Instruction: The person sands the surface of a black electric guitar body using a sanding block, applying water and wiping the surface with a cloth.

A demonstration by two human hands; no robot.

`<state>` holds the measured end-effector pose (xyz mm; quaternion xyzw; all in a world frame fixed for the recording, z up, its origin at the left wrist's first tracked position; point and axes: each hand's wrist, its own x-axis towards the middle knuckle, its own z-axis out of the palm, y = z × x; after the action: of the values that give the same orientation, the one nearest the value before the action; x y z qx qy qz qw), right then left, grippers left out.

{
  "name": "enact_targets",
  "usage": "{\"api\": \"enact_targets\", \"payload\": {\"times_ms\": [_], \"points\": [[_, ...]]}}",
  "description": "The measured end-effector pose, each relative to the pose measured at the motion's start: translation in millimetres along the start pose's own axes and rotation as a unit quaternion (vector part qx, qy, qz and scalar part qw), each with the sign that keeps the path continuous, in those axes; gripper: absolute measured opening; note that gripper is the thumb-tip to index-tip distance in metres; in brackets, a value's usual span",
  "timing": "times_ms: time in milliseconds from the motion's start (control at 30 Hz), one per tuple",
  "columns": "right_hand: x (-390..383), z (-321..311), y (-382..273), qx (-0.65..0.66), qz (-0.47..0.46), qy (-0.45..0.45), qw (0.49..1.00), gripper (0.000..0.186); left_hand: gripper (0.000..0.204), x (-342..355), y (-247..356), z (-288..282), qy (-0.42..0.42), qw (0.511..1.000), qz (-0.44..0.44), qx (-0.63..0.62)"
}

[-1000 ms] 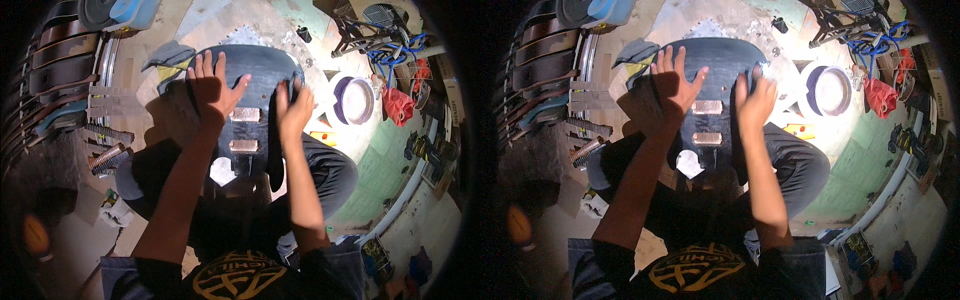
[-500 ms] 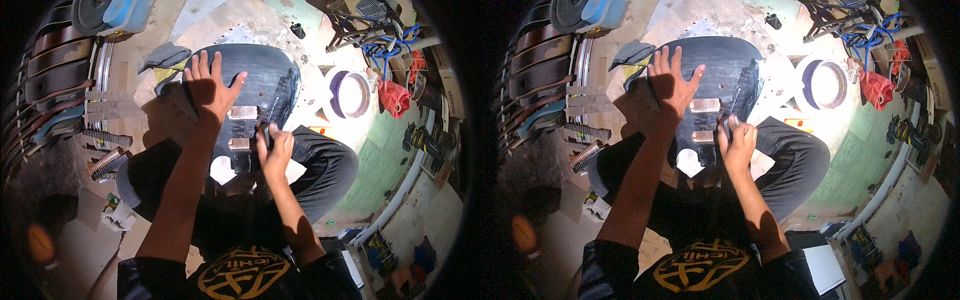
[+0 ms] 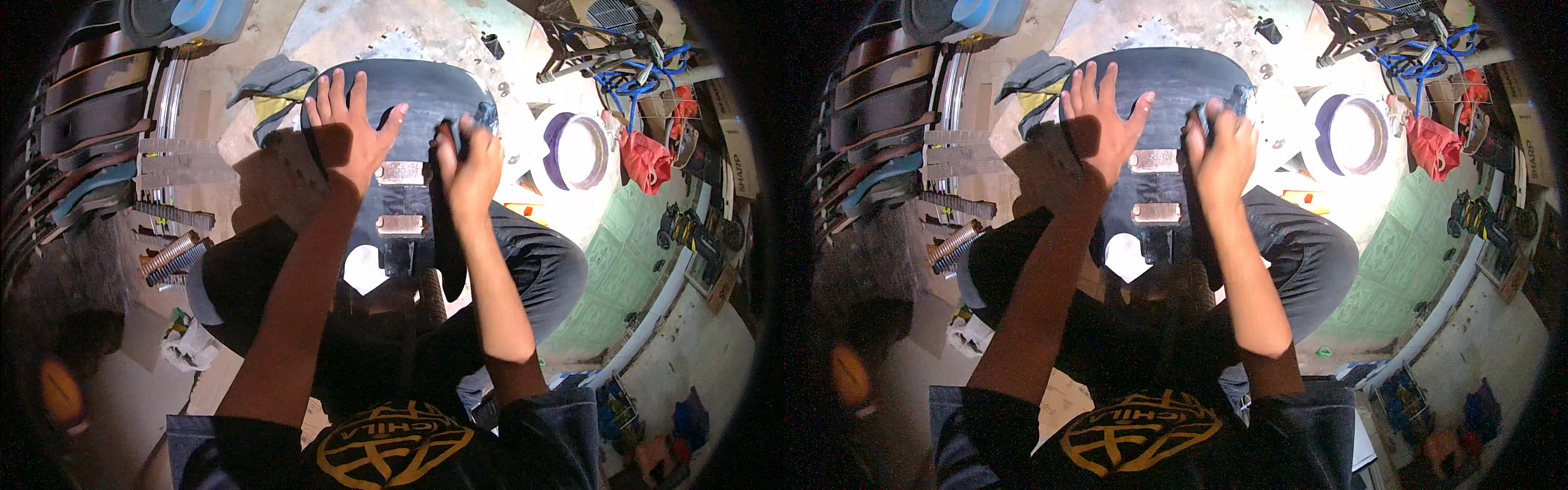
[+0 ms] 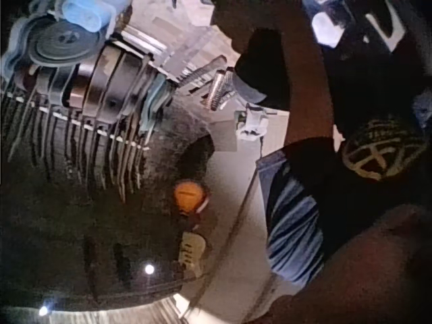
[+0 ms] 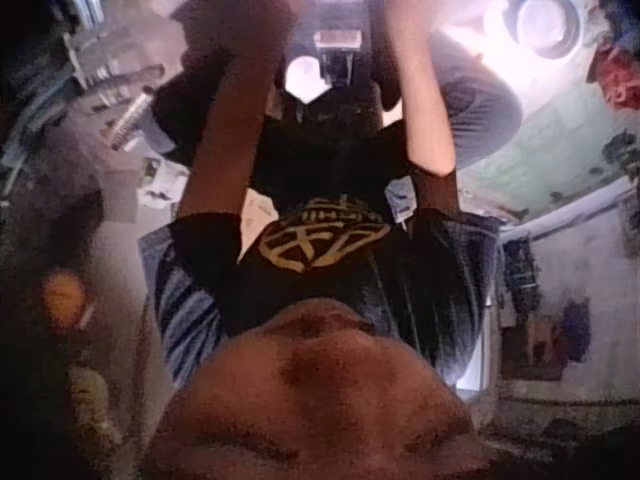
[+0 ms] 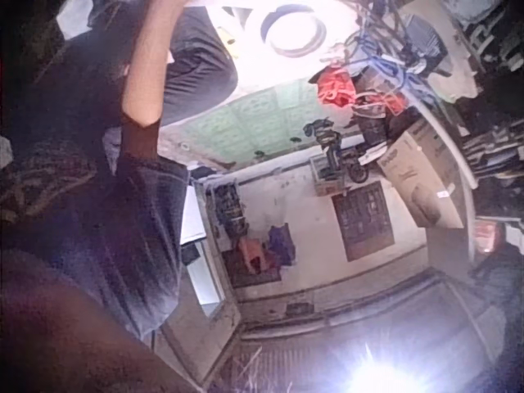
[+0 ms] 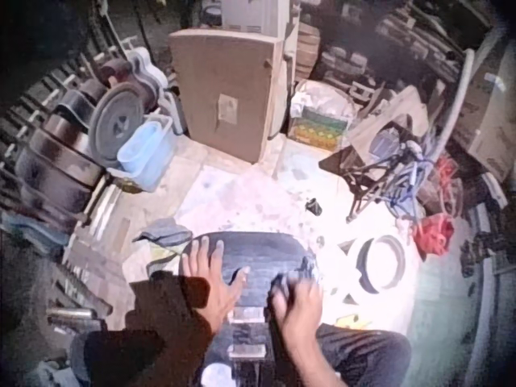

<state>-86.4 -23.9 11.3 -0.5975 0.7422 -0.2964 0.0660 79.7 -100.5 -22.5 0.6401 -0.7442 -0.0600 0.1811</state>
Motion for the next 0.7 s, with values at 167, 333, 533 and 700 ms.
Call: {"api": "enact_targets", "payload": {"times_ms": [167,333,533,700], "points": [[-100,-37,-16,0.02,-0.015,-0.084,0.996,0.043,0.084,-2,1,-5,-0.017,1.0,-0.002,-0.008],[7,-2,4,-0.012,-0.024,-0.022,0.999,0.034,0.079,1,1,-2,-0.005,1.0,-0.004,-0.015],[-93,-33,-11,0.044,-0.063,-0.122,0.99,0.053,0.081,-1,2,0,0.011,0.999,-0.01,-0.046],[25,-2,5,-0.027,-0.049,-0.043,0.998,0.033,0.079,0,0,3,0.012,0.999,-0.012,-0.05]]}}
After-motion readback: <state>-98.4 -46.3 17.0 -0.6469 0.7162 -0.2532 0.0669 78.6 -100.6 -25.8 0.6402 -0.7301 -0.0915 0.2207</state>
